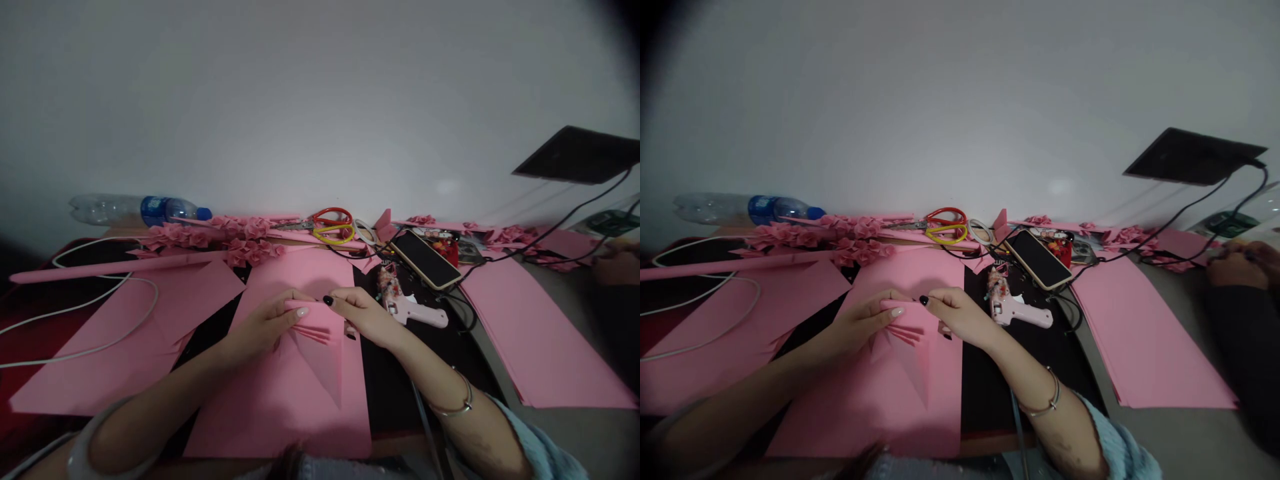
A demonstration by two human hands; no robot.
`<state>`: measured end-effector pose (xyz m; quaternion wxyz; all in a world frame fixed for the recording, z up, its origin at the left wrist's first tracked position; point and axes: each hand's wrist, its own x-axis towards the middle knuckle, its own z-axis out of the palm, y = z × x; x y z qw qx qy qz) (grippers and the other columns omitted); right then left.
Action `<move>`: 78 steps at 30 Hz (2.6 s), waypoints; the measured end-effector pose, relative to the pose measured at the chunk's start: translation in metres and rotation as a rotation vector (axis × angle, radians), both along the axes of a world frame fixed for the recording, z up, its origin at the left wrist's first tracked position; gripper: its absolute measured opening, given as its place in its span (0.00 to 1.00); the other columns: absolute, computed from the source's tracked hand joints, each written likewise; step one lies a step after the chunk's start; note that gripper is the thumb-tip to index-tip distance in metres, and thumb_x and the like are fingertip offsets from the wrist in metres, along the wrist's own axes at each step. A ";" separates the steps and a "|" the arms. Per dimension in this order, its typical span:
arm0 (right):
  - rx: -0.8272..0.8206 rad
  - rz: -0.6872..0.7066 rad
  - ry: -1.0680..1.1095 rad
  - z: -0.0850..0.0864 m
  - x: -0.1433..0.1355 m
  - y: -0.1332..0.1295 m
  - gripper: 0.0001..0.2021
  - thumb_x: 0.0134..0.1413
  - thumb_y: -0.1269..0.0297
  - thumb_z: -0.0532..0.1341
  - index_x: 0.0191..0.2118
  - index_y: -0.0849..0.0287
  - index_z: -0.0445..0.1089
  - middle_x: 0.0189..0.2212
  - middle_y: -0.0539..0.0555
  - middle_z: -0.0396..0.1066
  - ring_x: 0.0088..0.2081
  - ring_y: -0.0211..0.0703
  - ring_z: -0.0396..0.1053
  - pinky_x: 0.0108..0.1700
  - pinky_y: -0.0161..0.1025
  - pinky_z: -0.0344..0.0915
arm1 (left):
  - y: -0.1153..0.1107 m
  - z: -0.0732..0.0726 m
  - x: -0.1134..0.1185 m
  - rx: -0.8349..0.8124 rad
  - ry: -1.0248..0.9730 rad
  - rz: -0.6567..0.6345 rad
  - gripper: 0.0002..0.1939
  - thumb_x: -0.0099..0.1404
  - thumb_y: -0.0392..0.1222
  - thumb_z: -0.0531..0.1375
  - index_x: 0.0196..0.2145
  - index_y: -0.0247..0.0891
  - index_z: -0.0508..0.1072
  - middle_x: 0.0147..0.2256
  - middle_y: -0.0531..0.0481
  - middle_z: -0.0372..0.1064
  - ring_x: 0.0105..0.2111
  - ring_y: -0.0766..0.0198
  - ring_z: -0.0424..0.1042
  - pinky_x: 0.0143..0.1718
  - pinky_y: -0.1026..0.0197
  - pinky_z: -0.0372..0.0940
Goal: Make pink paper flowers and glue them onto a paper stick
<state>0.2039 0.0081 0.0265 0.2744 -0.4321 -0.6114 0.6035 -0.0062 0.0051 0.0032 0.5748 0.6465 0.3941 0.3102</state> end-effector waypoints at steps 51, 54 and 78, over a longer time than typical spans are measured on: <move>0.412 0.157 -0.256 0.002 -0.005 -0.007 0.13 0.56 0.72 0.53 0.21 0.58 0.53 0.19 0.43 0.48 0.24 0.33 0.47 0.27 0.33 0.47 | 0.006 0.003 -0.002 0.109 0.181 -0.106 0.16 0.66 0.46 0.54 0.25 0.36 0.72 0.22 0.55 0.63 0.25 0.67 0.61 0.27 0.65 0.57; 0.362 0.181 -0.253 0.003 -0.003 -0.006 0.13 0.55 0.73 0.54 0.21 0.58 0.53 0.19 0.43 0.48 0.24 0.33 0.47 0.27 0.33 0.47 | 0.008 0.008 -0.004 0.128 0.232 -0.158 0.18 0.66 0.46 0.54 0.21 0.36 0.68 0.20 0.56 0.57 0.23 0.69 0.57 0.25 0.66 0.52; 0.379 0.105 -0.243 0.001 -0.001 0.002 0.06 0.58 0.73 0.54 0.32 0.61 0.67 0.25 0.46 0.61 0.28 0.34 0.56 0.32 0.32 0.53 | 0.007 0.012 -0.002 0.095 0.228 0.018 0.13 0.63 0.45 0.56 0.25 0.35 0.73 0.21 0.56 0.63 0.23 0.68 0.61 0.25 0.66 0.57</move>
